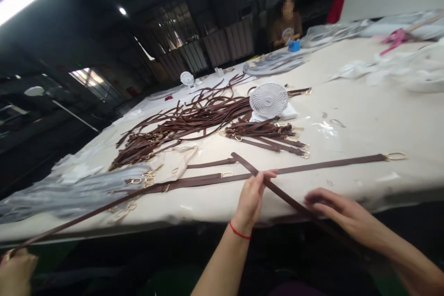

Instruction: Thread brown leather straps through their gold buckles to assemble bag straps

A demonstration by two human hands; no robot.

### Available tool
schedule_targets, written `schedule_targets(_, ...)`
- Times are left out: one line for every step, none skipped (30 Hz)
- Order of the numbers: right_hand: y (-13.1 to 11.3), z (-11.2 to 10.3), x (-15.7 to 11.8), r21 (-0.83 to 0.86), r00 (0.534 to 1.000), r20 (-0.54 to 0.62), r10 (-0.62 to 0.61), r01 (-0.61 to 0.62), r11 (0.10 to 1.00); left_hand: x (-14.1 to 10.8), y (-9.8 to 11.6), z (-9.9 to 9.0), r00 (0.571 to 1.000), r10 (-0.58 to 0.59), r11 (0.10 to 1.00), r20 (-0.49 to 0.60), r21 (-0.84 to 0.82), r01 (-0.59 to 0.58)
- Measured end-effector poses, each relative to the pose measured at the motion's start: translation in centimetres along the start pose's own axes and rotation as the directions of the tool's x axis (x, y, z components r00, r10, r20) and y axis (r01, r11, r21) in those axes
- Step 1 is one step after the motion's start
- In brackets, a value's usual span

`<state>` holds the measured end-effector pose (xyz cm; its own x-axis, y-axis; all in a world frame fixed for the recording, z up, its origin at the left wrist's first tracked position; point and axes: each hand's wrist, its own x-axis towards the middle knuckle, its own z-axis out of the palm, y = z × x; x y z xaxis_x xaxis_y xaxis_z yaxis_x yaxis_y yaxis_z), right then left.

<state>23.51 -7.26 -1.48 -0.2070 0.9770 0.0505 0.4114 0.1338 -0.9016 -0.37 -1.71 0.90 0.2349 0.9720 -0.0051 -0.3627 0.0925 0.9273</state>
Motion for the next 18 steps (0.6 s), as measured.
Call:
schedule_targets(-1.3, 1.1, 1.2, 0.09, 0.999, 0.053, -0.006, 0.001, 0.996, -0.5, -0.5, 1.2, 0.998, -0.022, 0.998, 0.064, 0.052, 0.019)
schedule_targets(-2.3, 2.1, 2.3, 0.183, 0.996, 0.086, -0.008, -0.008, 0.983, -0.9, -0.9, 2.1, 0.991, -0.059, 0.994, 0.122, 0.095, 0.047)
schedule_targets(-2.9, 3.1, 3.1, 0.273, 0.991, 0.136, 0.011, -0.048, 0.961, -1.0, -1.1, 2.6, 0.98, -0.101, 0.988, 0.174, 0.132, 0.078)
schedule_targets(-3.2, 3.9, 3.6, 0.341, 0.985, 0.172, 0.033, -0.091, 0.936, -1.0, -1.2, 2.8, 0.968, -0.134, 0.982, 0.214, 0.16, 0.1)
schedule_targets(-3.2, 4.5, 3.8, 0.389, 0.977, 0.207, 0.06, -0.138, 0.911, -0.7, -1.2, 2.7, 0.962, -0.143, 0.979, 0.234, 0.178, 0.102)
schedule_targets(-3.0, 4.8, 3.8, 0.421, 0.968, 0.234, 0.087, -0.181, 0.889, -0.1, -1.1, 2.3, 0.965, -0.122, 0.978, 0.231, 0.195, 0.077)
schedule_targets(-2.6, 4.8, 3.6, 0.444, 0.964, 0.241, 0.113, -0.213, 0.87, 0.8, -1.0, 1.6, 0.977, -0.069, 0.973, 0.204, 0.23, 0.021)
schedule_targets(-2.2, 4.7, 3.2, 0.463, 0.963, 0.234, 0.137, -0.234, 0.855, 2.0, -0.8, 0.8, 0.988, 0.008, 0.953, 0.157, 0.297, -0.055)
schedule_targets(-1.8, 4.4, 2.8, 0.484, 0.963, 0.214, 0.161, -0.248, 0.839, 3.3, -0.6, -0.1, 0.99, 0.093, 0.907, 0.103, 0.402, -0.127)
schedule_targets(-1.4, 4.0, 2.3, 0.506, 0.965, 0.188, 0.184, -0.256, 0.824, 4.9, -0.5, -0.9, 0.983, 0.172, 0.823, 0.062, 0.539, -0.178)
schedule_targets(-1.2, 3.5, 1.9, 0.528, 0.967, 0.155, 0.201, -0.253, 0.811, 6.5, -0.5, -1.7, 0.971, 0.234, 0.684, 0.055, 0.7, -0.204)
schedule_targets(-1.0, 3.2, 1.6, 0.547, 0.971, 0.12, 0.208, -0.239, 0.802, 8.1, -0.5, -2.3, 0.961, 0.268, 0.505, 0.075, 0.838, -0.207)
schedule_targets(-0.9, 2.8, 1.4, 0.562, 0.975, 0.085, 0.204, -0.216, 0.798, 9.6, -0.5, -2.8, 0.955, 0.274, 0.322, 0.11, 0.925, -0.199)
schedule_targets(-0.7, 2.6, 1.1, 0.572, 0.98, 0.056, 0.193, -0.19, 0.798, 11.0, -0.6, -3.1, 0.955, 0.259, 0.168, 0.147, 0.967, -0.194)
schedule_targets(-0.6, 2.4, 1.0, 0.575, 0.983, 0.033, 0.18, -0.166, 0.801, 12.2, -0.7, -3.2, 0.956, 0.232, 0.055, 0.18, 0.979, -0.197)
schedule_targets(-0.5, 2.2, 0.8, 0.572, 0.985, 0.019, 0.169, -0.15, 0.807, 13.1, -0.8, -3.2, 0.957, 0.206, -0.016, 0.205, 0.978, -0.206)
schedule_targets(-0.3, 2.1, 0.6, 0.565, 0.987, 0.013, 0.162, -0.141, 0.813, 13.8, -0.9, -3.2, 0.957, 0.186, -0.052, 0.221, 0.975, -0.215)
schedule_targets(-0.1, 1.9, 0.3, 0.555, 0.987, 0.009, 0.163, -0.14, 0.82, 14.2, -0.9, -3.1, 0.958, 0.171, -0.072, 0.232, 0.972, -0.223)
